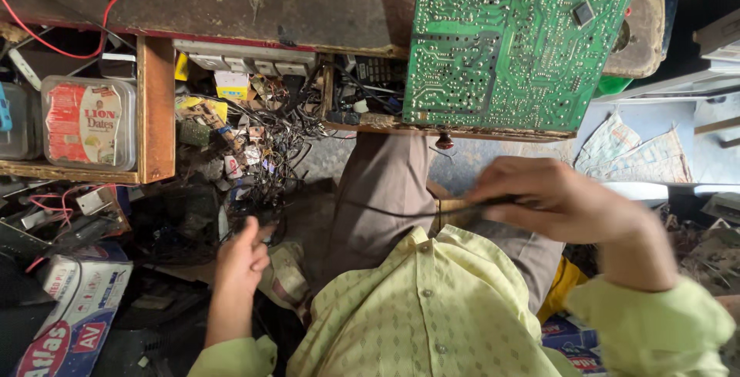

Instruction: The person sits on the floor and uses a soldering iron to apply solder to joints on a green circuit board. They briefly pause to retrieve a small component from a drawer and then resume soldering.

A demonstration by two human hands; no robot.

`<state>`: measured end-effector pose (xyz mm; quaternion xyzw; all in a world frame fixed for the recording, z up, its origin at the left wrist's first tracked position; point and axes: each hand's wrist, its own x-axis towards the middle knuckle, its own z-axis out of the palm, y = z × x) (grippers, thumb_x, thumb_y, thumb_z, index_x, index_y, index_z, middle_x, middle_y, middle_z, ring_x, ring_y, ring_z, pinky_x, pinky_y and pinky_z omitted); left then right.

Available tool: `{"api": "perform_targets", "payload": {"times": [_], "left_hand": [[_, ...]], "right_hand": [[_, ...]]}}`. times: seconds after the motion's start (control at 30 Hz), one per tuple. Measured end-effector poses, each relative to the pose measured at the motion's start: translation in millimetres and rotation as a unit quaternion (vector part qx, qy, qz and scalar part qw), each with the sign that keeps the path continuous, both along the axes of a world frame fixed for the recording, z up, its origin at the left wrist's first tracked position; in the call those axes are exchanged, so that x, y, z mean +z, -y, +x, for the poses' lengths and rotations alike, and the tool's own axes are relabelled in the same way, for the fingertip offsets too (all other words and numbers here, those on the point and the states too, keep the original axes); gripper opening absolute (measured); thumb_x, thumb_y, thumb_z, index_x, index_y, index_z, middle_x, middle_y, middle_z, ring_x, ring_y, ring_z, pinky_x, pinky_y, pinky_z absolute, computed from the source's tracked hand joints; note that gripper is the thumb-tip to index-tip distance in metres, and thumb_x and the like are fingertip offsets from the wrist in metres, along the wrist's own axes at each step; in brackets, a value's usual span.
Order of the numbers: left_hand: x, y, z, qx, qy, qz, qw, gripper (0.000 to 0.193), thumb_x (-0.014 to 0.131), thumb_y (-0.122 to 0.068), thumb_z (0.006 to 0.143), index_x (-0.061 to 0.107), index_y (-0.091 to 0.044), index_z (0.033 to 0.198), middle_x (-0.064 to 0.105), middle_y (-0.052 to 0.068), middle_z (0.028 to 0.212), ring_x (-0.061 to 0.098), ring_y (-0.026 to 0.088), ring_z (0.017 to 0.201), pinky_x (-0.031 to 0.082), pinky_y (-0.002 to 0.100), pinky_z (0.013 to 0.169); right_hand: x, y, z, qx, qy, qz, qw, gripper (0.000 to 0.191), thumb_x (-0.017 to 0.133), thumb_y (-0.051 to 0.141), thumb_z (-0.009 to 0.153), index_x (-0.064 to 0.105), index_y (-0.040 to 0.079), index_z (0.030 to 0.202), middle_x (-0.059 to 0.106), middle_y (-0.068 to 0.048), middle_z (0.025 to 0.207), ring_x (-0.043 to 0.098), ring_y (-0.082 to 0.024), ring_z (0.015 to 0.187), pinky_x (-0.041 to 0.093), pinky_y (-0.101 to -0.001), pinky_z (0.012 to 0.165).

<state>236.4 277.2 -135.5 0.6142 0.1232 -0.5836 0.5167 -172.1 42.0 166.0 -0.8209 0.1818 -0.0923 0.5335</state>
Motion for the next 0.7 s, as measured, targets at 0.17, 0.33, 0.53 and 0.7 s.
{"api": "perform_targets", "payload": {"times": [0.17, 0.33, 0.53, 0.7], "left_hand": [[56, 20, -42, -0.204, 0.349, -0.174, 0.898, 0.033, 0.068, -0.017, 0.099, 0.065, 0.002, 0.126, 0.073, 0.014, 0.126, 0.059, 0.011, 0.099, 0.047, 0.025, 0.084], [110, 66, -75, -0.244, 0.287, -0.284, 0.882, 0.027, 0.065, -0.012, 0.099, 0.069, 0.000, 0.123, 0.072, 0.008, 0.106, 0.064, 0.010, 0.098, 0.050, 0.026, 0.085], [73, 130, -22, -0.126, 0.433, -0.186, 0.873, 0.028, 0.064, -0.025, 0.100, 0.074, -0.001, 0.089, 0.071, 0.001, 0.072, 0.065, 0.008, 0.070, 0.050, 0.025, 0.067], [26, 177, 45, -0.081, 0.481, -0.094, 0.868, 0.031, 0.062, -0.028, 0.102, 0.079, -0.003, 0.095, 0.067, 0.007, 0.068, 0.061, 0.013, 0.064, 0.047, 0.032, 0.063]], "right_hand": [[-55, -32, 92, -0.136, -0.048, -0.010, 0.990, 0.040, 0.082, 0.010, 0.083, 0.069, 0.003, 0.120, 0.076, -0.008, 0.102, 0.075, -0.016, 0.081, 0.060, -0.0295, 0.067], [-112, -46, 176, -0.236, 0.021, 0.215, 0.948, 0.038, 0.078, 0.001, 0.091, 0.064, 0.002, 0.127, 0.073, -0.008, 0.100, 0.067, -0.012, 0.084, 0.057, -0.0303, 0.073], [-139, -47, 164, -0.215, 0.148, 0.256, 0.931, 0.052, 0.065, -0.004, 0.095, 0.045, 0.001, 0.143, 0.061, -0.006, 0.135, 0.067, -0.014, 0.114, 0.056, -0.0268, 0.093], [-139, -58, 109, -0.227, -0.002, 0.238, 0.944, 0.034, 0.064, 0.001, 0.097, 0.059, -0.003, 0.131, 0.069, -0.012, 0.127, 0.070, -0.016, 0.110, 0.057, -0.0288, 0.083]]}}
